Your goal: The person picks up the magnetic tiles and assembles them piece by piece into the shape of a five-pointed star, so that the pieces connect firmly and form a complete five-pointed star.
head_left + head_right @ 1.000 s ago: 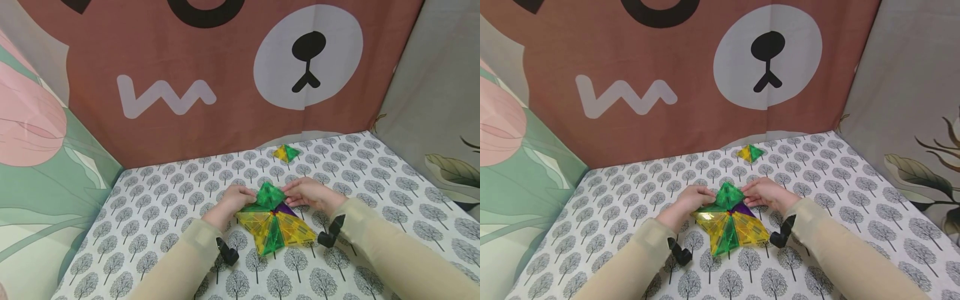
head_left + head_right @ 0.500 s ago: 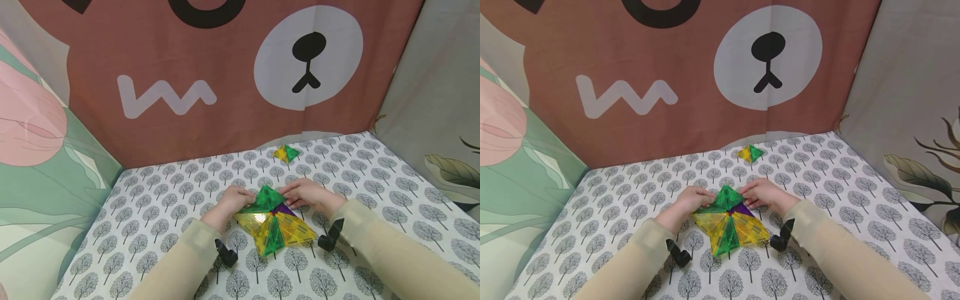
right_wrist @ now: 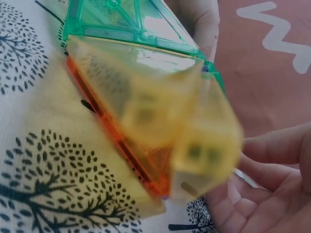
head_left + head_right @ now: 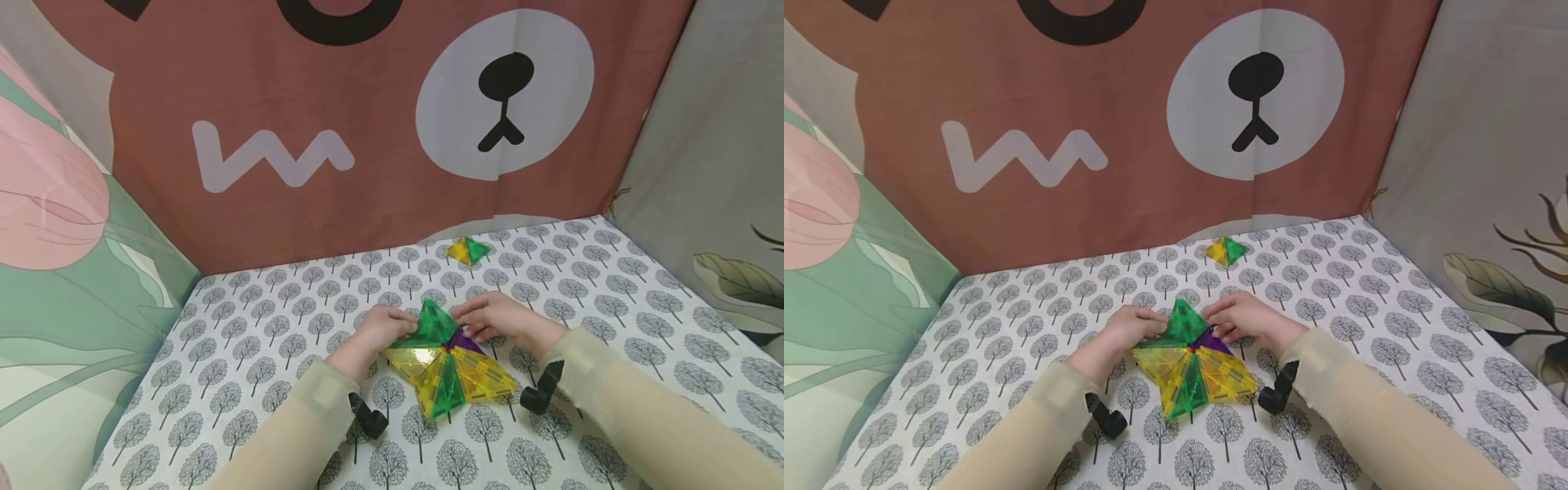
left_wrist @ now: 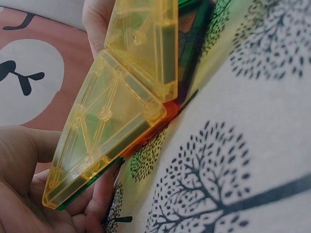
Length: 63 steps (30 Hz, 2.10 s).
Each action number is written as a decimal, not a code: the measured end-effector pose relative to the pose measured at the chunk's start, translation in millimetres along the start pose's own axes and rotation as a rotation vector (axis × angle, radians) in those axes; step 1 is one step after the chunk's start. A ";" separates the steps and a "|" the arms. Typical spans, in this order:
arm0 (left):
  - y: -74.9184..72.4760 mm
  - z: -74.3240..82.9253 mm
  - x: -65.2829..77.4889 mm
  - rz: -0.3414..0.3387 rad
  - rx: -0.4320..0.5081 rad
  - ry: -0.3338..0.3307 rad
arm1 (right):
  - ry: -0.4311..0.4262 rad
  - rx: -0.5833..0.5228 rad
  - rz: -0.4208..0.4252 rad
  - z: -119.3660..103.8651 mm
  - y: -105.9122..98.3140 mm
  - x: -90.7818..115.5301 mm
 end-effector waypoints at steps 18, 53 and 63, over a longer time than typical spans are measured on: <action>-11.2 -1.4 17.4 -0.054 -0.060 0.016 | 0.070 0.324 0.091 3.0 -10.4 72.4; -18.0 1.7 90.6 -0.150 -0.034 0.102 | -0.030 -0.159 0.077 36.1 4.7 118.7; -12.2 7.1 109.0 -0.164 0.015 0.106 | -0.073 -0.179 0.070 33.6 4.7 114.1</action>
Point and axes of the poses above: each hand's wrist, its own x-axis away from the middle knuckle, its own y-axis out of the palm, z = x × y, the point moved 1 cm from there along -x, towards the middle knuckle, and after that the axes turned 14 degrees about y, right-handed, at the moved point
